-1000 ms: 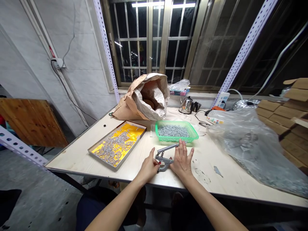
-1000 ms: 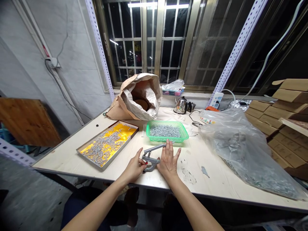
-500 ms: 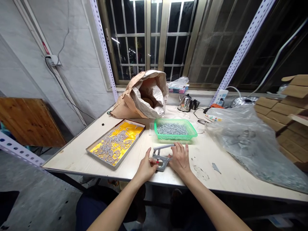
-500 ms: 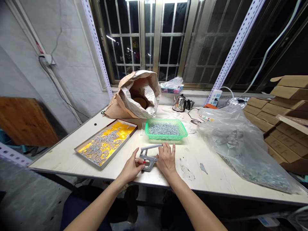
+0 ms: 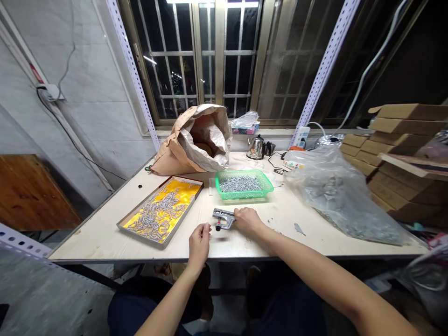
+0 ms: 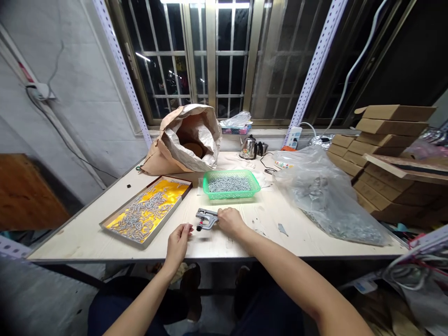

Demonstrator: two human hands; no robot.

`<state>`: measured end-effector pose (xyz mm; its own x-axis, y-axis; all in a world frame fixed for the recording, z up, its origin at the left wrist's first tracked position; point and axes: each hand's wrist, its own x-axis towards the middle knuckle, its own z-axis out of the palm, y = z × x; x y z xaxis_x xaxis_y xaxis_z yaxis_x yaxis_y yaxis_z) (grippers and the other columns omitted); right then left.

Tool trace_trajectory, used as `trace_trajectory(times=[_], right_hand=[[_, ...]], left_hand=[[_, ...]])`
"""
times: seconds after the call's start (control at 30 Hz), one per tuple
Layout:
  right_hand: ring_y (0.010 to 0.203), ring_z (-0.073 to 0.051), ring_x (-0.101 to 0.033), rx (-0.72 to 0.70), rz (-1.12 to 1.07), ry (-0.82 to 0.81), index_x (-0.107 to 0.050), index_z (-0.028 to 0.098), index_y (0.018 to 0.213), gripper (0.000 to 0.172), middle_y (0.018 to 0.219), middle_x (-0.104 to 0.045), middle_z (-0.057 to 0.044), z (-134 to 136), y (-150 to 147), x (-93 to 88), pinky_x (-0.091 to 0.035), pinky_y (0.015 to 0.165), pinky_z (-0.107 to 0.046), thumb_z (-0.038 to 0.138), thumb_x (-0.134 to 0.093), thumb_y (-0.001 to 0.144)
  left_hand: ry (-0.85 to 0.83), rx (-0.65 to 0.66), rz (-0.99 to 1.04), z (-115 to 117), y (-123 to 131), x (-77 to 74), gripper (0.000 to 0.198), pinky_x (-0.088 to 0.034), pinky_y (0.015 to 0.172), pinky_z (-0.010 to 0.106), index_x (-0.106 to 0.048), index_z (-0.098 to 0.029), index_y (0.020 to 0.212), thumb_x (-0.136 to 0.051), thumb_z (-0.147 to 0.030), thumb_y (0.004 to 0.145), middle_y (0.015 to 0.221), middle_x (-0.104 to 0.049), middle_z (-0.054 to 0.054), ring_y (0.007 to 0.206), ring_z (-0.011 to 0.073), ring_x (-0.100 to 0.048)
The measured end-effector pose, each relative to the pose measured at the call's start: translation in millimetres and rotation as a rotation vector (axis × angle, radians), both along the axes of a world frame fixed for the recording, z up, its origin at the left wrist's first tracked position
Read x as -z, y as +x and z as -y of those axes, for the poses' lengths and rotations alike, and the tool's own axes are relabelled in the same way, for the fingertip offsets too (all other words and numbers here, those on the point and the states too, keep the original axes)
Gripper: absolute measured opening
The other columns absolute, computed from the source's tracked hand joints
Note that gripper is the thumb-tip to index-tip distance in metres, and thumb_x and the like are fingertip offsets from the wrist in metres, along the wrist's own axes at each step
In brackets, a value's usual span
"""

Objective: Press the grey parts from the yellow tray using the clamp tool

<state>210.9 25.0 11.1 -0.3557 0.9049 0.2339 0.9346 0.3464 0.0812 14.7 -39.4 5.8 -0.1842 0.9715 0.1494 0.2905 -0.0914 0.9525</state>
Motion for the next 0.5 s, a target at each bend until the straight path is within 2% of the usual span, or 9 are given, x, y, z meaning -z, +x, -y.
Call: trace_trajectory(times=[0.13, 0.23, 0.3, 0.4, 0.5], right_hand=[[0.087, -0.024, -0.054, -0.034, -0.042, 0.098, -0.057, 0.016, 0.094, 0.030, 0.090, -0.062, -0.011, 1.2, -4.6, -12.1, -0.039, 0.074, -0.033, 0.040, -0.058, 0.075], [0.095, -0.026, -0.050, -0.039, -0.085, 0.176, -0.058, 0.017, 0.091, 0.026, 0.097, -0.060, -0.012, 7.6, -6.5, -16.9, -0.037, 0.086, -0.038, 0.039, -0.057, 0.076], [0.105, -0.028, -0.046, -0.027, -0.111, 0.220, -0.059, 0.015, 0.093, 0.027, 0.108, -0.058, -0.015, 11.8, -7.8, -16.4, -0.032, 0.096, -0.042, 0.037, -0.055, 0.078], [0.120, -0.031, -0.037, -0.009, -0.163, 0.290, -0.057, 0.011, 0.106, 0.039, 0.125, -0.050, -0.018, 16.1, -10.0, -12.7, -0.021, 0.107, -0.047, 0.037, -0.056, 0.077], [0.126, -0.032, -0.033, 0.044, -0.233, 0.337, -0.055, 0.009, 0.111, 0.045, 0.130, -0.047, -0.020, 19.7, -7.4, -7.3, -0.013, 0.111, -0.050, 0.034, -0.058, 0.074]], left_hand=[[-0.071, 0.053, -0.024, -11.2, -2.2, 1.5, 0.043, -0.046, 0.067, 0.031, -0.069, -0.013, 0.077, -0.047, -0.051, 0.077, 0.076, -0.069, 0.009, 0.072, 0.0222, -0.062], [-0.136, 0.159, -0.014, -18.8, -1.4, 2.2, 0.034, -0.044, 0.061, 0.028, -0.070, -0.013, 0.071, -0.057, -0.044, 0.069, 0.067, -0.068, 0.007, 0.066, 0.0205, -0.061], [-0.178, 0.183, 0.006, -22.4, 1.6, 1.4, 0.030, -0.041, 0.055, 0.025, -0.069, -0.012, 0.064, -0.062, -0.041, 0.063, 0.058, -0.065, 0.005, 0.057, 0.0177, -0.057], [-0.227, 0.192, 0.022, -25.4, 8.4, -1.1, 0.028, -0.034, 0.049, 0.023, -0.063, -0.013, 0.048, -0.066, -0.039, 0.058, 0.044, -0.056, 0.002, 0.046, 0.0126, -0.048], [-0.219, 0.138, 0.074, -25.6, 11.5, -1.3, 0.025, -0.033, 0.050, 0.023, -0.065, -0.012, 0.050, -0.068, -0.037, 0.055, 0.046, -0.058, 0.002, 0.046, 0.0119, -0.047]])
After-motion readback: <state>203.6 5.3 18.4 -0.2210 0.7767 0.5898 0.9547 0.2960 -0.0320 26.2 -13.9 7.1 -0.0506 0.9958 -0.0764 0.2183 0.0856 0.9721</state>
